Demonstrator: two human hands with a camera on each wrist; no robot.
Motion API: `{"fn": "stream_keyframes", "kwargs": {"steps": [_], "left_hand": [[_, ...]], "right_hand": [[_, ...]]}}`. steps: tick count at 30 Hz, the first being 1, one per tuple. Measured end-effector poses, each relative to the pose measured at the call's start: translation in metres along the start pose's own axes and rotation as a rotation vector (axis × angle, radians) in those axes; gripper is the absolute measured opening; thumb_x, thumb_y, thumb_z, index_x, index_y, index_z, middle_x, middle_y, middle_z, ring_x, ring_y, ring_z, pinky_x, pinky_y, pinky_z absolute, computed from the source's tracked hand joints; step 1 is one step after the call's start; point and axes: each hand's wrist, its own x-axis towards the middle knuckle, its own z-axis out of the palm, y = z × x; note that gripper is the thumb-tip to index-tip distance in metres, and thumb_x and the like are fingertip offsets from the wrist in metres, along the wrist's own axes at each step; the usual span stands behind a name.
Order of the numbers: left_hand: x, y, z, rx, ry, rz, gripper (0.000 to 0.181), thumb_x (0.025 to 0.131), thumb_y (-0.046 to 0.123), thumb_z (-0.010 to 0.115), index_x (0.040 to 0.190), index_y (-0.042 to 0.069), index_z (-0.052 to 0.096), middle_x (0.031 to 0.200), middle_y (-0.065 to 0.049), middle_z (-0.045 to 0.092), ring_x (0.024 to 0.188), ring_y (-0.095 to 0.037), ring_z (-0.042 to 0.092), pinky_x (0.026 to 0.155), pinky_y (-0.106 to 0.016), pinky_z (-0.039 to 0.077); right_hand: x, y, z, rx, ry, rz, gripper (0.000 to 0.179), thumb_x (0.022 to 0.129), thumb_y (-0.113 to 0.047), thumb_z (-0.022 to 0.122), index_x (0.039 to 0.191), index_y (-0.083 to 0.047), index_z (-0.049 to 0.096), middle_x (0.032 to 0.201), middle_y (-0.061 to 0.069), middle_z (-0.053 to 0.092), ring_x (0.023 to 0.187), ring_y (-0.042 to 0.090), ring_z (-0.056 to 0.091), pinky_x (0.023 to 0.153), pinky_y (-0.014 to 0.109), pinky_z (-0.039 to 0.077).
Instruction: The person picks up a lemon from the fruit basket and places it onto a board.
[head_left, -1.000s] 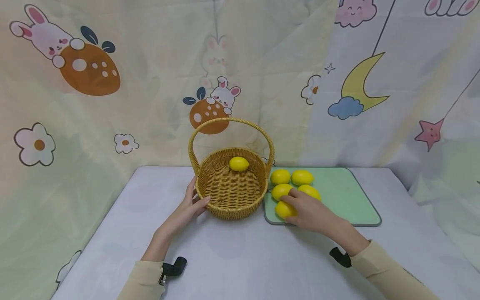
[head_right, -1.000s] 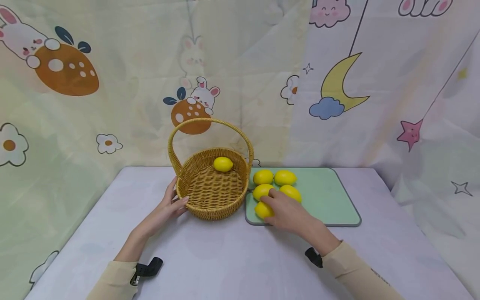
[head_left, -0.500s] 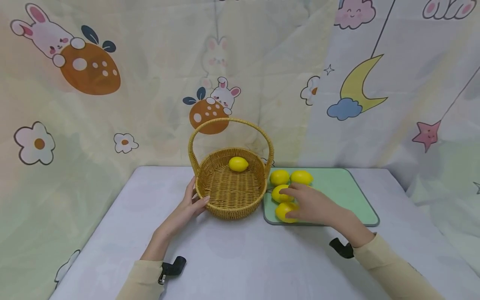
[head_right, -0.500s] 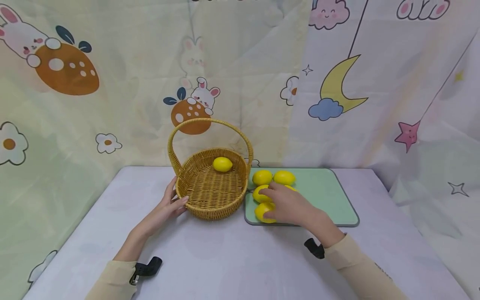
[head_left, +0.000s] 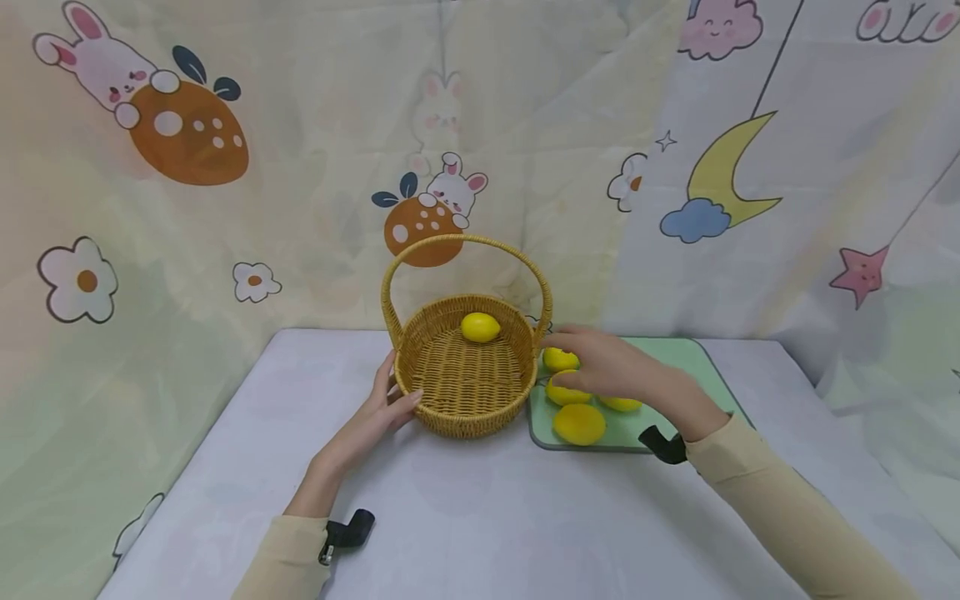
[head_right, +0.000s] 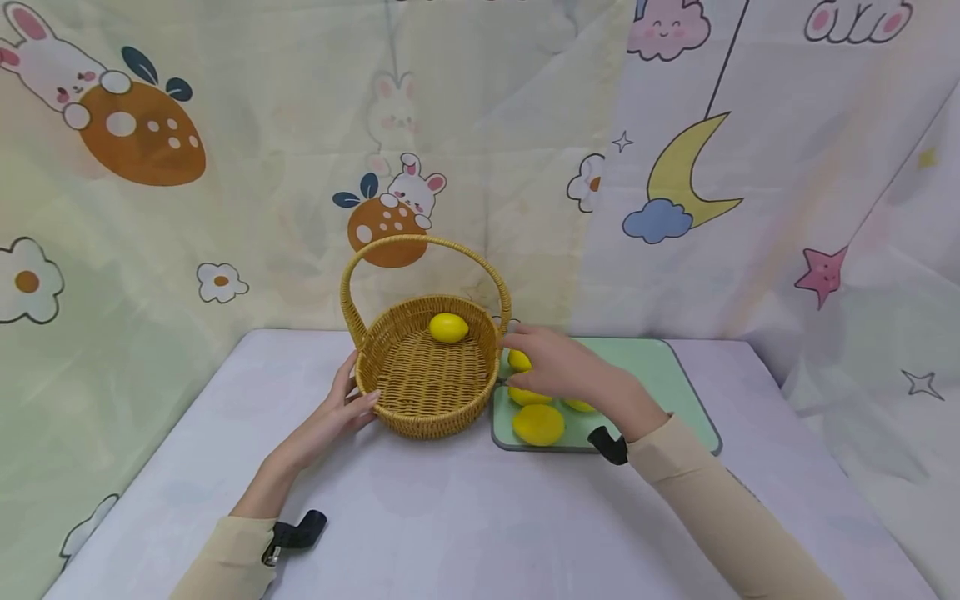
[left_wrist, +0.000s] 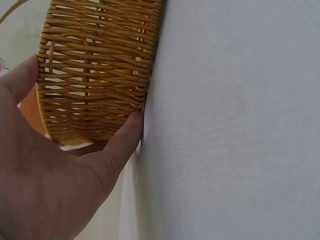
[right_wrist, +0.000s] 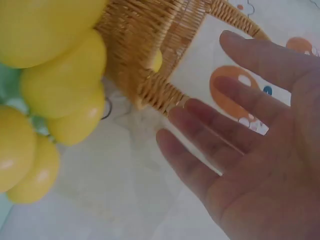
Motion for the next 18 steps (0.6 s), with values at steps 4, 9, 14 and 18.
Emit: {"fn": "stream_keyframes", "kwargs": {"steps": [4, 9, 14, 18], "left_hand": [[0.001, 0.000, 0.000, 0.002, 0.006, 0.006, 0.090, 0.098, 0.041, 0.060, 0.152, 0.052, -0.012, 0.167, -0.008, -0.004, 0.154, -0.031, 0.016, 0.116, -0.045, 0.039], [0.002, -0.002, 0.001, -0.013, -0.006, 0.018, 0.093, 0.095, 0.046, 0.063, 0.151, 0.054, -0.011, 0.167, -0.005, 0.000, 0.154, -0.029, 0.017, 0.116, -0.044, 0.038], [0.002, -0.002, -0.001, -0.011, -0.006, 0.020, 0.088, 0.099, 0.038, 0.060, 0.150, 0.056, -0.010, 0.167, -0.003, 0.002, 0.155, -0.027, 0.016, 0.117, -0.045, 0.037], [0.002, -0.002, -0.003, -0.002, -0.009, 0.026, 0.086, 0.100, 0.037, 0.058, 0.149, 0.057, -0.010, 0.167, -0.003, 0.001, 0.155, -0.028, 0.016, 0.117, -0.045, 0.037]], "right_hand": [[0.022, -0.016, -0.004, -0.005, -0.049, -0.042, 0.050, 0.092, -0.025, 0.070, 0.140, -0.017, 0.057, 0.142, 0.006, 0.056, 0.126, 0.027, 0.056, 0.104, 0.048, 0.051], [0.054, -0.032, -0.003, -0.040, -0.103, -0.104, 0.050, 0.092, -0.022, 0.069, 0.140, -0.017, 0.057, 0.141, 0.004, 0.057, 0.127, 0.025, 0.055, 0.105, 0.045, 0.050], [0.087, -0.041, 0.003, -0.046, -0.162, -0.113, 0.052, 0.091, -0.017, 0.068, 0.141, -0.012, 0.056, 0.144, 0.008, 0.055, 0.132, 0.027, 0.053, 0.110, 0.043, 0.046], [0.116, -0.040, 0.011, -0.063, -0.191, -0.082, 0.053, 0.092, -0.018, 0.068, 0.143, -0.009, 0.053, 0.147, 0.010, 0.052, 0.137, 0.028, 0.048, 0.114, 0.043, 0.043]]}}
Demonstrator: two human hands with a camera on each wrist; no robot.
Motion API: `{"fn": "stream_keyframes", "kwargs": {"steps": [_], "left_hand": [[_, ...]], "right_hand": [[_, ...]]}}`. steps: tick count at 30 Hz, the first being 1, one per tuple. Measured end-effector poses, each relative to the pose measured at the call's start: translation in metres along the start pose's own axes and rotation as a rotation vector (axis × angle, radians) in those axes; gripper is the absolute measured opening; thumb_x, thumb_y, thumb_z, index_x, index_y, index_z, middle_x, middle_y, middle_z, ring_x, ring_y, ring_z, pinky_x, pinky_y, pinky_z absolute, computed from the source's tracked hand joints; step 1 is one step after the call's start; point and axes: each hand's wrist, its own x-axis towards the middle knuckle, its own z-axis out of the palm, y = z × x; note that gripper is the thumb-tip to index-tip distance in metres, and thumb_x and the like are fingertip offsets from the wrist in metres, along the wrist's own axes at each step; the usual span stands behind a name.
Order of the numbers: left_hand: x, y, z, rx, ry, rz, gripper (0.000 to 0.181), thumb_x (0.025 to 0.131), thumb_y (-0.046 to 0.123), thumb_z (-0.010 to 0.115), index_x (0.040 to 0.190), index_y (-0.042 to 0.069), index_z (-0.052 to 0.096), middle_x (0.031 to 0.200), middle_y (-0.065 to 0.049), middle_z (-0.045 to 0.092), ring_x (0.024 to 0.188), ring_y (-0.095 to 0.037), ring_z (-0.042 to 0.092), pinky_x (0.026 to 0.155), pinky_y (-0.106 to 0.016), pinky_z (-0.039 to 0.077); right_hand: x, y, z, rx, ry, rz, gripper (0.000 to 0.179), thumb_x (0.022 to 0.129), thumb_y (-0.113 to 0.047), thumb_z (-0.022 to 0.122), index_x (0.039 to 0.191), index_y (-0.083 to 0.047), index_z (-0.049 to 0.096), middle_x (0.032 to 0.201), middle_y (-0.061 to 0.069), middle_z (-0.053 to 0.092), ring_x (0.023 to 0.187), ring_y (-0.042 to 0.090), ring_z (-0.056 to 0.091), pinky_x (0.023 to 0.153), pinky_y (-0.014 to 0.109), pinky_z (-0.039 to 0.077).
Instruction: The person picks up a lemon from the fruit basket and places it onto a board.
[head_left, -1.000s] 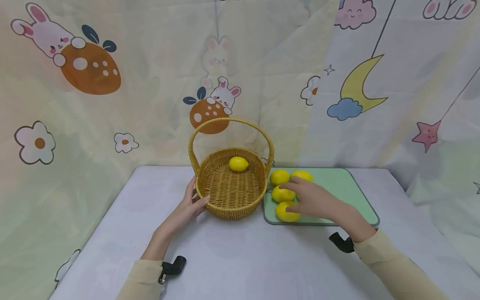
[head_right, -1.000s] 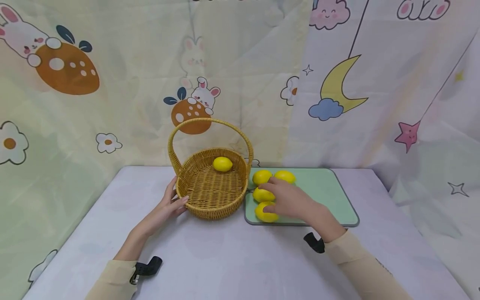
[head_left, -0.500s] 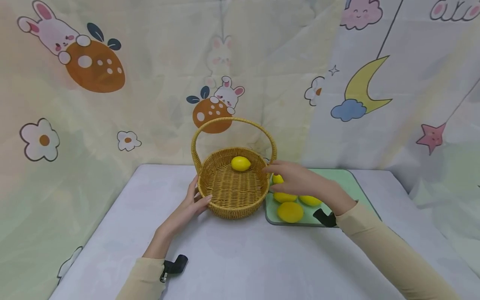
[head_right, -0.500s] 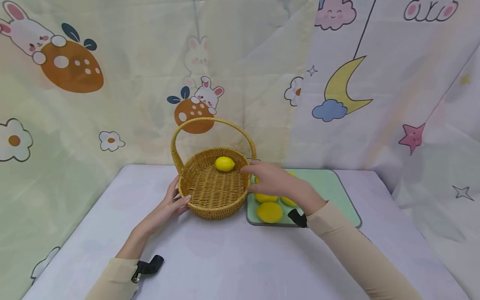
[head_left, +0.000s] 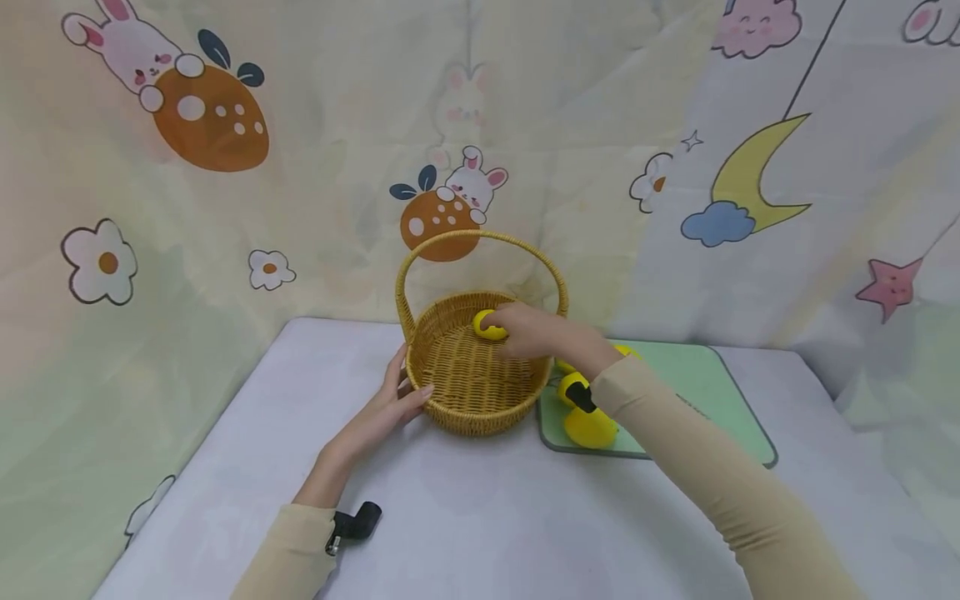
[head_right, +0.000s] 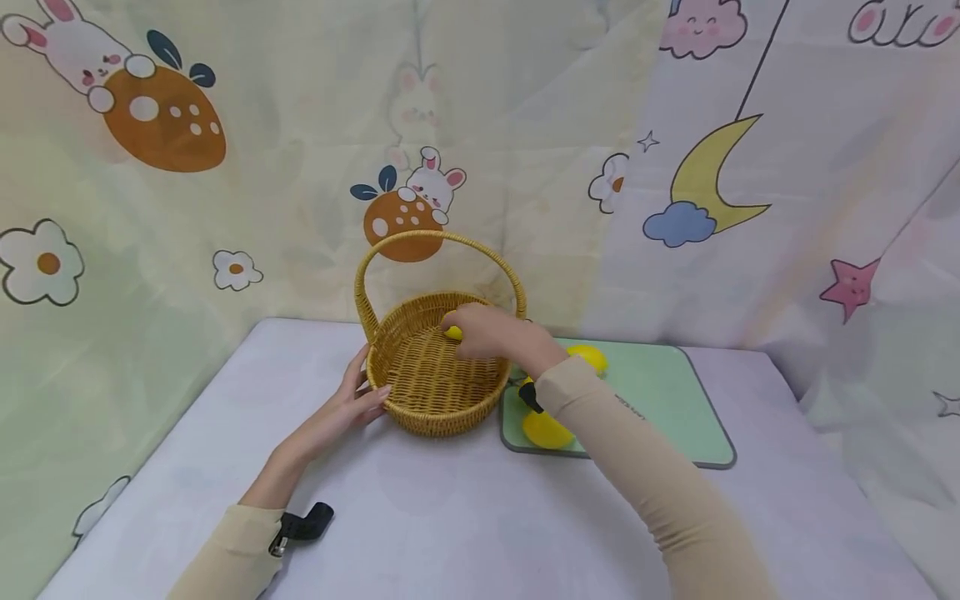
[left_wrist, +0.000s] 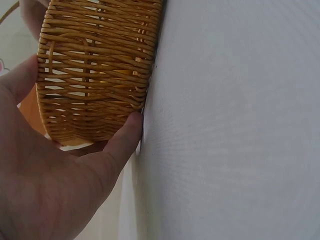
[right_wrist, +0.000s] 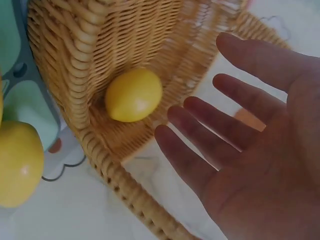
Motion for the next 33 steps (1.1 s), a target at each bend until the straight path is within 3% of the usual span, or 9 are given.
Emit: {"fn": "stream_keyframes", "kwargs": {"steps": [8, 13, 18, 21, 23, 28, 33], "left_hand": [[0.001, 0.001, 0.002, -0.024, -0.003, 0.006, 0.087, 0.100, 0.036, 0.059, 0.151, 0.053, -0.009, 0.167, -0.006, 0.003, 0.154, -0.026, 0.017, 0.117, -0.044, 0.037], [0.004, 0.003, 0.006, -0.022, -0.006, 0.002, 0.087, 0.099, 0.037, 0.060, 0.151, 0.055, -0.009, 0.167, -0.006, 0.003, 0.154, -0.026, 0.018, 0.117, -0.044, 0.038], [0.005, 0.004, 0.009, -0.009, -0.007, -0.003, 0.087, 0.100, 0.037, 0.059, 0.150, 0.056, -0.009, 0.167, -0.004, 0.004, 0.154, -0.026, 0.018, 0.117, -0.045, 0.038], [0.004, 0.005, 0.008, -0.003, 0.008, -0.006, 0.087, 0.099, 0.038, 0.059, 0.150, 0.057, -0.009, 0.167, -0.004, 0.003, 0.154, -0.026, 0.017, 0.117, -0.045, 0.038], [0.003, 0.005, 0.007, 0.001, 0.019, -0.010, 0.087, 0.099, 0.038, 0.060, 0.150, 0.057, -0.008, 0.167, -0.004, 0.001, 0.154, -0.027, 0.017, 0.116, -0.045, 0.039], [0.002, 0.005, 0.005, 0.003, 0.024, -0.020, 0.087, 0.099, 0.037, 0.060, 0.150, 0.056, -0.008, 0.167, -0.005, -0.001, 0.154, -0.028, 0.017, 0.115, -0.044, 0.040], [0.000, 0.003, 0.003, 0.016, 0.038, -0.031, 0.087, 0.099, 0.038, 0.060, 0.150, 0.056, -0.008, 0.167, -0.005, 0.000, 0.154, -0.028, 0.018, 0.115, -0.044, 0.040]], "right_hand": [[0.035, 0.022, 0.001, 0.092, -0.028, 0.146, 0.060, 0.091, -0.024, 0.068, 0.147, -0.011, 0.048, 0.150, 0.009, 0.048, 0.137, 0.028, 0.046, 0.113, 0.045, 0.043], [0.045, 0.030, 0.001, 0.139, 0.010, 0.179, 0.054, 0.090, -0.021, 0.064, 0.142, -0.014, 0.054, 0.138, 0.008, 0.056, 0.114, 0.025, 0.052, 0.094, 0.038, 0.047], [0.051, 0.033, 0.007, 0.127, 0.031, 0.195, 0.051, 0.091, -0.020, 0.063, 0.141, -0.016, 0.056, 0.135, 0.008, 0.058, 0.101, 0.023, 0.048, 0.079, 0.034, 0.041], [0.052, 0.031, 0.008, 0.144, 0.039, 0.192, 0.052, 0.091, -0.018, 0.064, 0.143, -0.015, 0.055, 0.140, 0.008, 0.056, 0.107, 0.025, 0.049, 0.083, 0.036, 0.044], [0.051, 0.028, 0.009, 0.169, 0.030, 0.198, 0.054, 0.091, -0.018, 0.064, 0.144, -0.017, 0.053, 0.145, 0.007, 0.052, 0.120, 0.027, 0.047, 0.094, 0.040, 0.044], [0.048, 0.025, 0.015, 0.221, -0.094, 0.222, 0.061, 0.092, -0.019, 0.066, 0.150, -0.022, 0.046, 0.157, 0.002, 0.041, 0.141, 0.027, 0.038, 0.113, 0.050, 0.038], [0.047, 0.021, 0.019, 0.216, -0.182, 0.252, 0.061, 0.088, -0.018, 0.069, 0.146, -0.025, 0.051, 0.154, 0.000, 0.043, 0.128, 0.025, 0.044, 0.103, 0.047, 0.043]]}}
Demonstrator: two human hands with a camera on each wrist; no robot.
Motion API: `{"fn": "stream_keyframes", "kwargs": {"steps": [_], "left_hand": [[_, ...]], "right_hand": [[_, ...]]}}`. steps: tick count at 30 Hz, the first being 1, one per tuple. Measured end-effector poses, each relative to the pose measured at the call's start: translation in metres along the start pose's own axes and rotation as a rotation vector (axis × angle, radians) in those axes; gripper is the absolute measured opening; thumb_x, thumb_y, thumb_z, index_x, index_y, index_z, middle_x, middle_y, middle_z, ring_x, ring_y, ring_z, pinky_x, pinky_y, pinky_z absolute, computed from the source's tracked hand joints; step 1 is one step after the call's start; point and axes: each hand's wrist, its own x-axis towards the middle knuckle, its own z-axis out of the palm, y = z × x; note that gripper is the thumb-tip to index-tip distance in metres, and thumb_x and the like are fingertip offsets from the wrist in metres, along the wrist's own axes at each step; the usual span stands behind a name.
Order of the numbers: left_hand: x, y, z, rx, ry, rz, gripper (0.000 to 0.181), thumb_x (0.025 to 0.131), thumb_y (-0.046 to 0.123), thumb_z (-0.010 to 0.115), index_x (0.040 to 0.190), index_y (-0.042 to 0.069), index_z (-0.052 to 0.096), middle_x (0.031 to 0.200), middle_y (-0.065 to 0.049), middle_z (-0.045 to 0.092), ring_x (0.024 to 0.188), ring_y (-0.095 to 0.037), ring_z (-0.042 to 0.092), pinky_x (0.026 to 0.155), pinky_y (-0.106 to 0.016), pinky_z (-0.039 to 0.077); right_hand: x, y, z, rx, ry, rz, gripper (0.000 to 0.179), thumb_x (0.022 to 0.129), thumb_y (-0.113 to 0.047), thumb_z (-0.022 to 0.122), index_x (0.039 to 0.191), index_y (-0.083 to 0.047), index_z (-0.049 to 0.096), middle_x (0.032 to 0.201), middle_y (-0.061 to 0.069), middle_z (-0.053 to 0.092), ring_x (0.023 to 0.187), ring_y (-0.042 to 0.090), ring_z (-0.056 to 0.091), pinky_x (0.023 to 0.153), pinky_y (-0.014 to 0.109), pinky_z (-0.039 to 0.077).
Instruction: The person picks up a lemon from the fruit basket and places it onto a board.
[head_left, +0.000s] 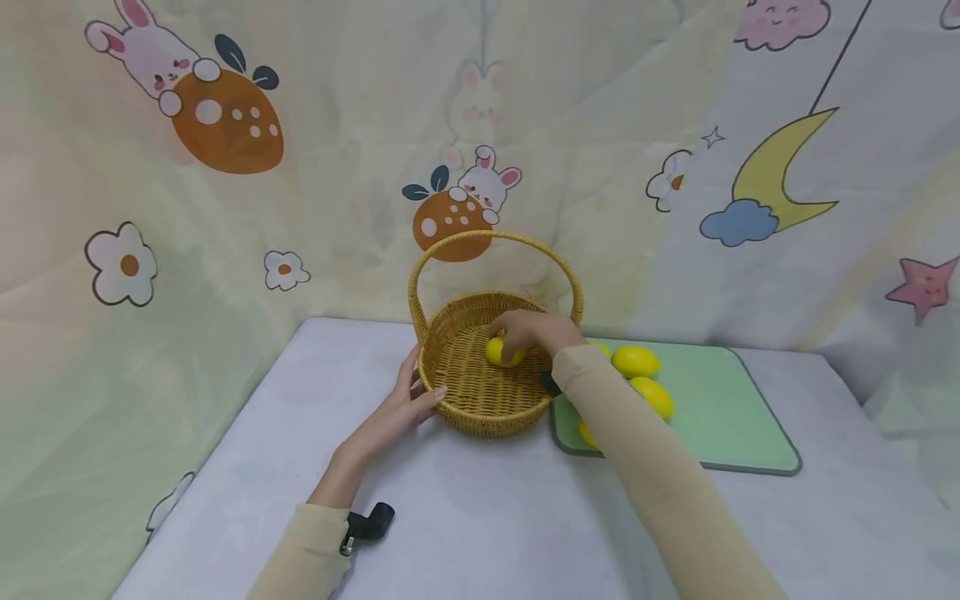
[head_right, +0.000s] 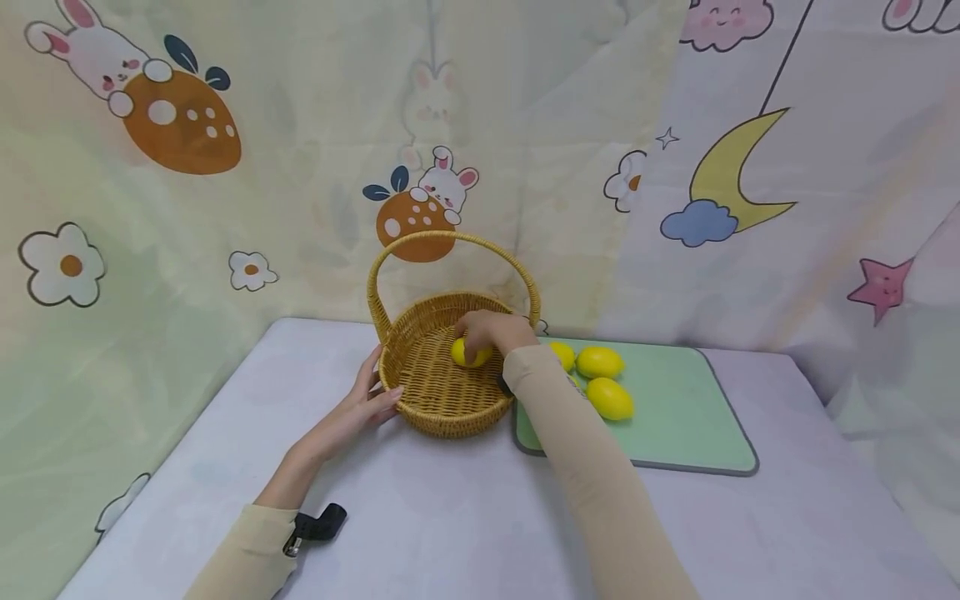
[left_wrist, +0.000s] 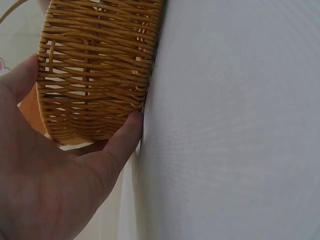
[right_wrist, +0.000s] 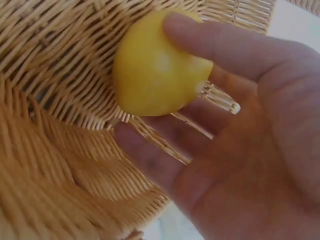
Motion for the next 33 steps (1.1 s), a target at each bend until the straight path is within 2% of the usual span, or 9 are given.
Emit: {"fn": "stream_keyframes", "kwargs": {"steps": [3, 7, 12, 15, 20, 23, 28, 33], "left_hand": [[-0.001, 0.000, 0.000, 0.000, 0.000, 0.004, 0.087, 0.099, 0.037, 0.060, 0.151, 0.055, -0.008, 0.167, -0.005, 0.000, 0.154, -0.028, 0.017, 0.116, -0.045, 0.040], [-0.001, 0.000, 0.001, -0.003, -0.009, 0.011, 0.087, 0.099, 0.038, 0.060, 0.150, 0.056, -0.008, 0.167, -0.006, -0.002, 0.154, -0.030, 0.015, 0.116, -0.045, 0.039], [0.000, -0.002, 0.000, 0.002, -0.013, 0.011, 0.088, 0.098, 0.042, 0.060, 0.150, 0.056, -0.010, 0.167, -0.007, -0.003, 0.155, -0.031, 0.014, 0.116, -0.046, 0.039], [0.000, -0.002, 0.000, 0.003, -0.012, 0.005, 0.089, 0.098, 0.043, 0.061, 0.150, 0.056, -0.010, 0.167, -0.006, -0.003, 0.155, -0.030, 0.014, 0.116, -0.045, 0.039], [0.001, -0.001, -0.001, 0.011, -0.011, 0.003, 0.088, 0.099, 0.040, 0.059, 0.150, 0.056, -0.011, 0.167, -0.007, -0.003, 0.155, -0.030, 0.014, 0.116, -0.044, 0.040], [0.001, -0.001, -0.002, 0.016, -0.015, 0.009, 0.089, 0.098, 0.043, 0.060, 0.150, 0.055, -0.011, 0.167, -0.007, -0.004, 0.155, -0.031, 0.015, 0.116, -0.045, 0.039], [-0.001, -0.001, -0.002, 0.020, -0.023, 0.009, 0.090, 0.098, 0.043, 0.060, 0.151, 0.054, -0.013, 0.167, -0.007, -0.004, 0.155, -0.032, 0.015, 0.116, -0.046, 0.039], [0.000, -0.001, -0.002, 0.029, -0.022, 0.006, 0.090, 0.098, 0.045, 0.059, 0.150, 0.054, -0.013, 0.167, -0.008, -0.004, 0.154, -0.033, 0.015, 0.115, -0.046, 0.040]], "right_hand": [[-0.003, -0.002, 0.000, -0.010, -0.051, 0.030, 0.059, 0.086, -0.016, 0.069, 0.142, -0.027, 0.054, 0.149, 0.000, 0.046, 0.119, 0.027, 0.045, 0.092, 0.044, 0.046], [-0.008, -0.006, 0.001, -0.064, -0.110, 0.063, 0.060, 0.085, -0.015, 0.068, 0.141, -0.029, 0.054, 0.147, 0.000, 0.046, 0.115, 0.029, 0.047, 0.084, 0.042, 0.050], [-0.016, -0.010, 0.001, -0.153, -0.129, 0.040, 0.061, 0.083, -0.014, 0.068, 0.140, -0.028, 0.054, 0.149, -0.003, 0.045, 0.118, 0.026, 0.046, 0.090, 0.042, 0.048], [-0.025, -0.012, -0.002, -0.222, -0.104, -0.031, 0.059, 0.082, -0.012, 0.068, 0.138, -0.026, 0.055, 0.146, -0.004, 0.049, 0.117, 0.023, 0.046, 0.090, 0.039, 0.046], [-0.050, -0.012, -0.008, -0.249, -0.047, -0.149, 0.058, 0.081, -0.006, 0.066, 0.135, -0.024, 0.057, 0.131, 0.000, 0.057, 0.098, 0.021, 0.053, 0.071, 0.028, 0.047], [-0.068, -0.010, -0.011, -0.230, -0.031, -0.182, 0.054, 0.082, -0.003, 0.066, 0.130, -0.025, 0.059, 0.121, 0.001, 0.059, 0.088, 0.019, 0.054, 0.064, 0.025, 0.046], [-0.099, -0.001, -0.009, -0.233, 0.012, -0.232, 0.049, 0.080, -0.001, 0.069, 0.122, -0.026, 0.062, 0.111, -0.004, 0.062, 0.089, 0.019, 0.054, 0.068, 0.028, 0.046], [-0.131, 0.014, -0.004, -0.292, 0.093, -0.268, 0.047, 0.078, -0.003, 0.070, 0.118, -0.027, 0.063, 0.106, -0.008, 0.063, 0.089, 0.018, 0.055, 0.072, 0.030, 0.046]]}}
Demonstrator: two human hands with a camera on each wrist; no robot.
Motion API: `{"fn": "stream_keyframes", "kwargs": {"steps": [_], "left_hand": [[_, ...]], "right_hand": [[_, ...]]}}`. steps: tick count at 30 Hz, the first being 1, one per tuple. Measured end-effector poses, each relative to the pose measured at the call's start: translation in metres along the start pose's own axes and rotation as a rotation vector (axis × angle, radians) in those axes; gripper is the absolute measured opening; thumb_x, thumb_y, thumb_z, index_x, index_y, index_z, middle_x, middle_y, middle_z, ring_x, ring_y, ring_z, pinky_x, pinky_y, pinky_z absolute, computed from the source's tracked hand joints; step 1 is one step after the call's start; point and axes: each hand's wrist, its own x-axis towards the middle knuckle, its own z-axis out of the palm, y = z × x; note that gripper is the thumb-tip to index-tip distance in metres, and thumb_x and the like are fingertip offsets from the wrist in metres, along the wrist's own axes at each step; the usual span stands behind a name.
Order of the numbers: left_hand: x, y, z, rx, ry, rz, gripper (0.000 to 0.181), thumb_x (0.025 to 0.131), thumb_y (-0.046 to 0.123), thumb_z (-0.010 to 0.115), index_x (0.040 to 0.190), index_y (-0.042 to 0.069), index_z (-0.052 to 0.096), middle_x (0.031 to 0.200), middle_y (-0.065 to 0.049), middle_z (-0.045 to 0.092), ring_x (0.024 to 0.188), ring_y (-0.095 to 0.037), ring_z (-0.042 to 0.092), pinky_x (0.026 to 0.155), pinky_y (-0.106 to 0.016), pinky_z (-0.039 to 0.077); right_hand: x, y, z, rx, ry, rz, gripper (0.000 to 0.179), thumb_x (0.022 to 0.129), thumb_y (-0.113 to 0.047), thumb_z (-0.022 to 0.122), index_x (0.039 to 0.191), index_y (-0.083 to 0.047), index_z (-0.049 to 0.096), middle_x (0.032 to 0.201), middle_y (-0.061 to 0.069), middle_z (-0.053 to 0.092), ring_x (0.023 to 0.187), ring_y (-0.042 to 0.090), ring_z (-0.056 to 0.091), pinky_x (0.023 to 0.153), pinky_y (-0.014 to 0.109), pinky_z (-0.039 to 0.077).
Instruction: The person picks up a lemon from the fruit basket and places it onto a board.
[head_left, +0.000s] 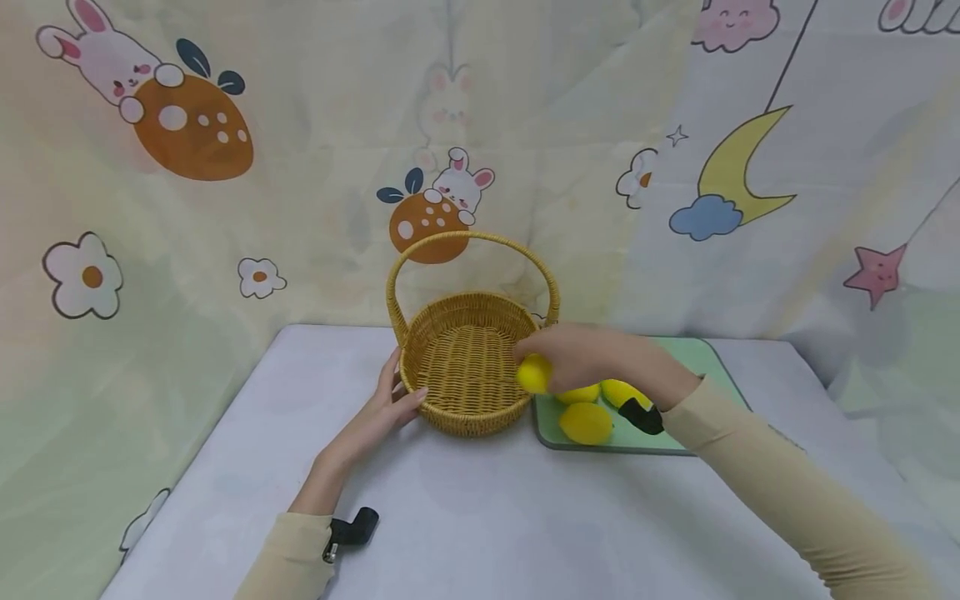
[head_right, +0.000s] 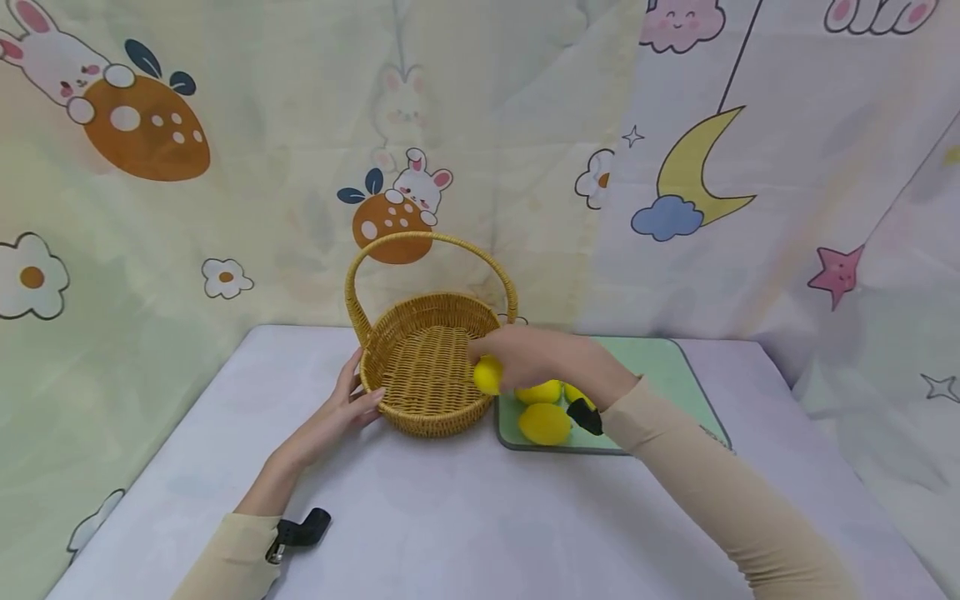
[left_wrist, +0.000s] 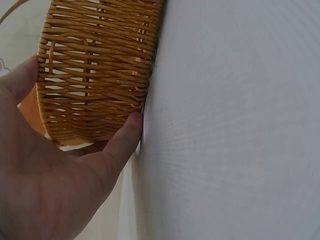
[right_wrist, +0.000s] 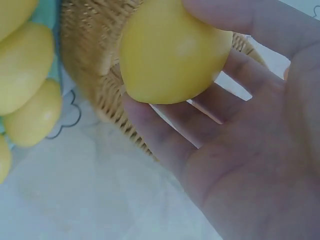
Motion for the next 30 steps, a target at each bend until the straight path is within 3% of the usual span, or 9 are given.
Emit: {"fn": "stream_keyframes", "kwargs": {"steps": [5, 12, 22, 30], "left_hand": [[-0.001, -0.001, -0.002, -0.006, 0.005, 0.006, 0.090, 0.098, 0.045, 0.060, 0.151, 0.054, -0.012, 0.167, -0.009, -0.004, 0.154, -0.033, 0.016, 0.115, -0.047, 0.039], [-0.001, -0.002, -0.001, 0.007, 0.004, 0.009, 0.088, 0.100, 0.041, 0.057, 0.151, 0.053, -0.012, 0.167, -0.009, -0.004, 0.154, -0.035, 0.014, 0.115, -0.047, 0.040], [0.000, -0.001, 0.001, -0.003, 0.004, 0.007, 0.088, 0.100, 0.040, 0.058, 0.152, 0.053, -0.012, 0.167, -0.010, -0.005, 0.154, -0.036, 0.013, 0.115, -0.048, 0.039], [0.000, 0.002, 0.001, 0.004, 0.011, -0.009, 0.088, 0.099, 0.040, 0.058, 0.151, 0.054, -0.012, 0.167, -0.010, -0.005, 0.155, -0.037, 0.010, 0.115, -0.048, 0.039]], "right_hand": [[-0.026, 0.012, 0.008, 0.011, 0.068, -0.007, 0.048, 0.077, -0.004, 0.073, 0.120, -0.024, 0.065, 0.108, -0.008, 0.064, 0.091, 0.017, 0.053, 0.075, 0.031, 0.047], [-0.058, 0.036, 0.031, 0.117, 0.102, 0.092, 0.054, 0.080, -0.003, 0.069, 0.131, -0.018, 0.062, 0.130, -0.003, 0.063, 0.110, 0.018, 0.056, 0.095, 0.039, 0.051], [-0.094, 0.060, 0.059, 0.154, 0.185, 0.147, 0.052, 0.079, -0.005, 0.072, 0.130, -0.011, 0.063, 0.128, 0.002, 0.065, 0.104, 0.018, 0.057, 0.091, 0.041, 0.053], [-0.113, 0.073, 0.080, 0.158, 0.266, 0.210, 0.050, 0.080, -0.010, 0.075, 0.129, -0.011, 0.064, 0.129, 0.006, 0.065, 0.113, 0.027, 0.060, 0.098, 0.053, 0.051]]}}
